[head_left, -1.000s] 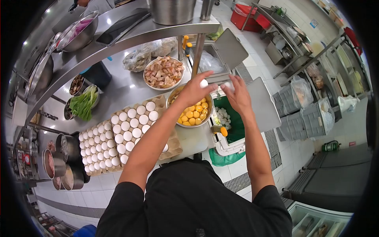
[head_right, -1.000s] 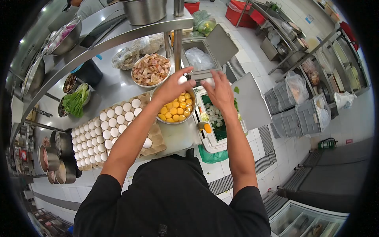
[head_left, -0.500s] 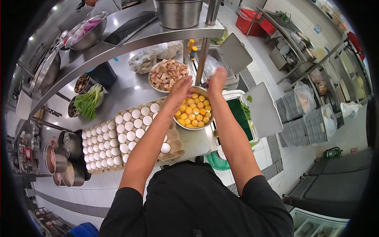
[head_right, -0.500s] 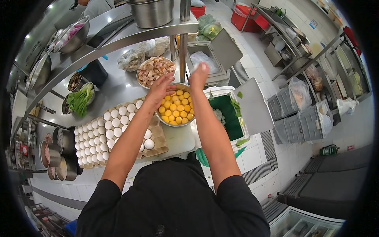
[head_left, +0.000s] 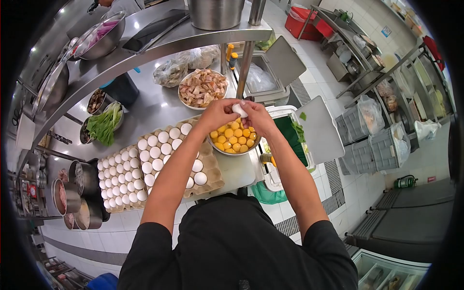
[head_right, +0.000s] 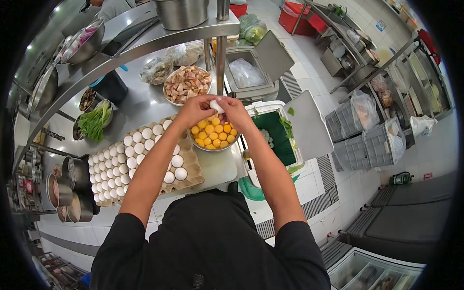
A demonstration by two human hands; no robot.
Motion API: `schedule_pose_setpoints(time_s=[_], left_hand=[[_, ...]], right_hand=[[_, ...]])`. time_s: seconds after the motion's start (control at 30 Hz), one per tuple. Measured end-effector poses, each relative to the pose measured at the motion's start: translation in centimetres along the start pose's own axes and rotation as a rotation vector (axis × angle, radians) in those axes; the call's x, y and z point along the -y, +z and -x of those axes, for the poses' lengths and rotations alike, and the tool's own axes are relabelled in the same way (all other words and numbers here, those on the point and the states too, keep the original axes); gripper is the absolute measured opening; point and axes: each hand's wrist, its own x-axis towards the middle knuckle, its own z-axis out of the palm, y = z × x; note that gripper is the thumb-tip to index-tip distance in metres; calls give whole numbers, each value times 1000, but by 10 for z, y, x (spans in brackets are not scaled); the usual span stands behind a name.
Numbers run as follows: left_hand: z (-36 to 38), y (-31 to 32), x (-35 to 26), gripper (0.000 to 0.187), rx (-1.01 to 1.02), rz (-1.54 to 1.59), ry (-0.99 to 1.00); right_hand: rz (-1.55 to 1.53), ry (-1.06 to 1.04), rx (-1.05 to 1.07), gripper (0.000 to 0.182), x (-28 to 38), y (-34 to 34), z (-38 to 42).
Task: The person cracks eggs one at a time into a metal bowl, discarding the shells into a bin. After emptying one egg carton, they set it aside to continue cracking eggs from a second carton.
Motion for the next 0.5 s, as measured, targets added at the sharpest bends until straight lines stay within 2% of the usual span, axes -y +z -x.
schedule_pose_setpoints(time_s=[0.07, 0.17, 0.23, 0.3, 0.33, 0.4, 0.43, 0.47, 0.5], left_hand=[[2, 4, 20, 44, 2, 2, 4], [13, 5, 16, 43, -25, -9, 13], [20, 1, 1, 47, -77, -182, 77], [18, -6, 14, 48, -72, -234, 126], [18, -8, 15, 49, -68, -284, 177], [19, -9, 10, 49, -87, -336, 249], [21, -9, 0, 49, -104, -386, 322], [21, -6, -10, 49, -104, -386, 321], [20, -2, -28, 49, -99, -179, 318]], right_hand=[[79, -2, 9, 34, 1, 5, 4], [206, -22, 36, 35, 0, 8, 5], [250, -44, 55, 36, 3, 11, 5], [489, -90, 52, 34, 10, 12, 10], [488, -90, 52, 34, 16, 16, 15], [822, -183, -48, 34, 27, 23, 24], [821, -183, -48, 34, 23, 20, 22], [573, -198, -54, 34, 16, 13, 18], [324, -211, -58, 34, 12, 7, 17]])
